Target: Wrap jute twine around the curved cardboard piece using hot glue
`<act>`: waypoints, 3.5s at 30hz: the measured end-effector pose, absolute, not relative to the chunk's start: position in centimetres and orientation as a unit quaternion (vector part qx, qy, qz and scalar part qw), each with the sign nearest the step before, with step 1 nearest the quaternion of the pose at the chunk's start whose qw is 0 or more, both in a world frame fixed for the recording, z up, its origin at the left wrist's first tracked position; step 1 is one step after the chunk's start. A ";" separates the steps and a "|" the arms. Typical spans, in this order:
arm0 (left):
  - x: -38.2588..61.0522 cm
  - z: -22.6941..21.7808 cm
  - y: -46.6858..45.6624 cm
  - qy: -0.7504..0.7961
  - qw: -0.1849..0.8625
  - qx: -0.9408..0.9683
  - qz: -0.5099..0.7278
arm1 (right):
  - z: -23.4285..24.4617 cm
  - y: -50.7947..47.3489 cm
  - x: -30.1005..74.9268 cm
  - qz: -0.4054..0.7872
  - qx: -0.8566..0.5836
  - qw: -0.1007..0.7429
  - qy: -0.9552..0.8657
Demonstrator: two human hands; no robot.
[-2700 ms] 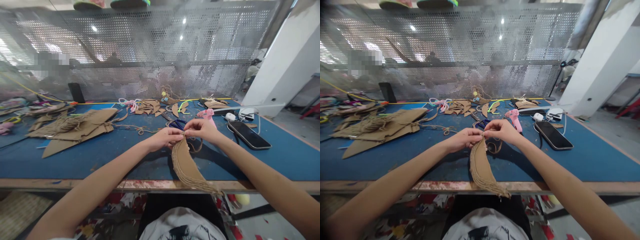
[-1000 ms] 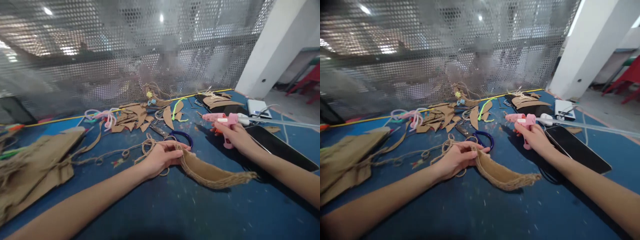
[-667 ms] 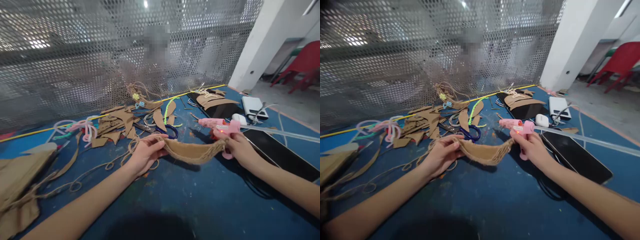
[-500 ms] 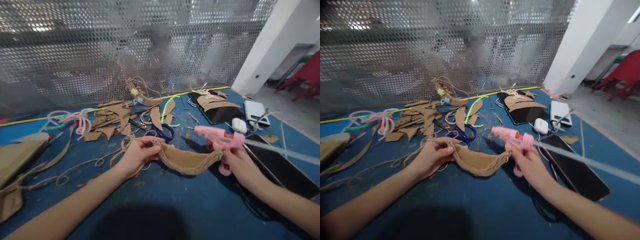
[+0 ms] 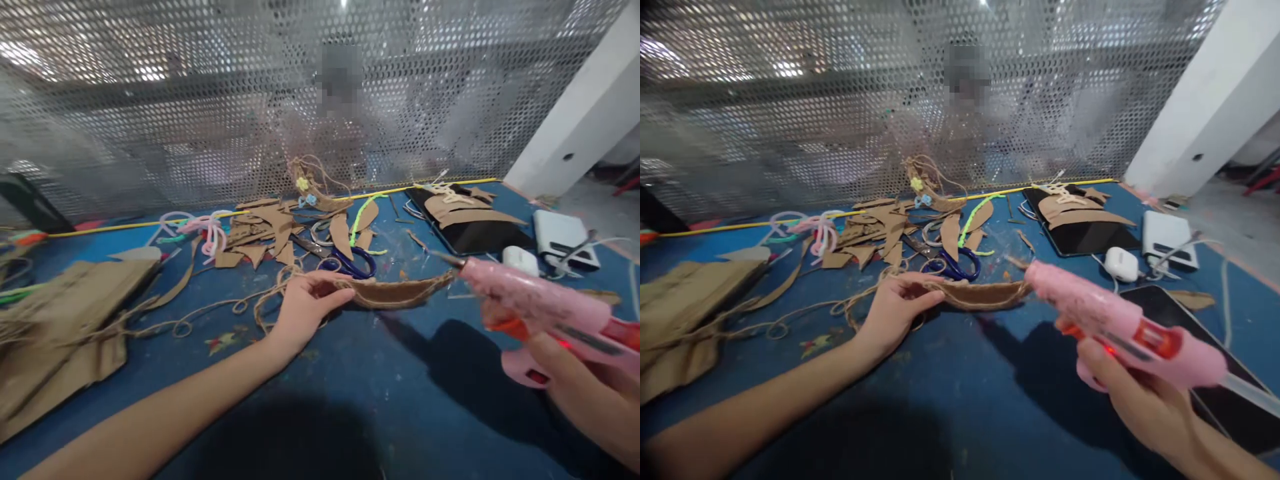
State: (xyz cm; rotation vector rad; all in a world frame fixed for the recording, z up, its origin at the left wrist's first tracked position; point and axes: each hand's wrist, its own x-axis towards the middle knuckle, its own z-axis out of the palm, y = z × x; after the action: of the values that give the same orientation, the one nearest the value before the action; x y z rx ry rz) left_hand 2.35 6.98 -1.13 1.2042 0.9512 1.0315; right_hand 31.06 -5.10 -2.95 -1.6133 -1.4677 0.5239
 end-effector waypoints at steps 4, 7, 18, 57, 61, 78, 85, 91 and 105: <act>2.8 -1.1 5.9 0.430 0.614 0.474 0.462 | -2.6 -5.7 28.7 0.200 -0.539 0.342 -0.743; 3.3 -0.7 4.8 0.422 0.670 0.414 0.449 | -2.3 -5.3 26.5 0.167 -0.529 0.341 -0.759; 3.5 -1.1 3.7 0.418 0.706 0.397 0.411 | -2.1 -4.4 26.4 0.159 -0.529 0.326 -0.767; 3.8 0.0 4.5 0.445 0.677 0.308 0.498 | -1.3 -4.3 27.1 0.154 -0.555 0.288 -0.765; 3.8 0.0 4.5 0.441 0.678 0.305 0.503 | -1.2 -4.4 27.3 0.152 -0.545 0.290 -0.772; 3.7 -0.1 4.6 0.454 0.654 0.324 0.511 | -1.5 -4.1 27.0 0.124 -0.582 0.273 -0.756; 3.3 -0.1 5.0 0.446 0.642 0.335 0.526 | -0.5 -3.5 27.4 0.060 -0.583 0.277 -0.761; 3.0 -0.1 5.5 0.451 0.632 0.347 0.526 | -0.6 -2.6 28.2 -0.053 -0.617 0.249 -0.745; 1.2 0.6 2.4 0.407 0.715 0.392 0.411 | -0.5 0.0 31.3 0.003 -0.579 0.327 -0.747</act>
State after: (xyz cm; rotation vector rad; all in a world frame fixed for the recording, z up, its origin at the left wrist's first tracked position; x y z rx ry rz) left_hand 1.22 2.43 0.60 0.8679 0.9013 0.9108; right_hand 31.30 0.00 -0.45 -1.5157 -1.9558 0.0066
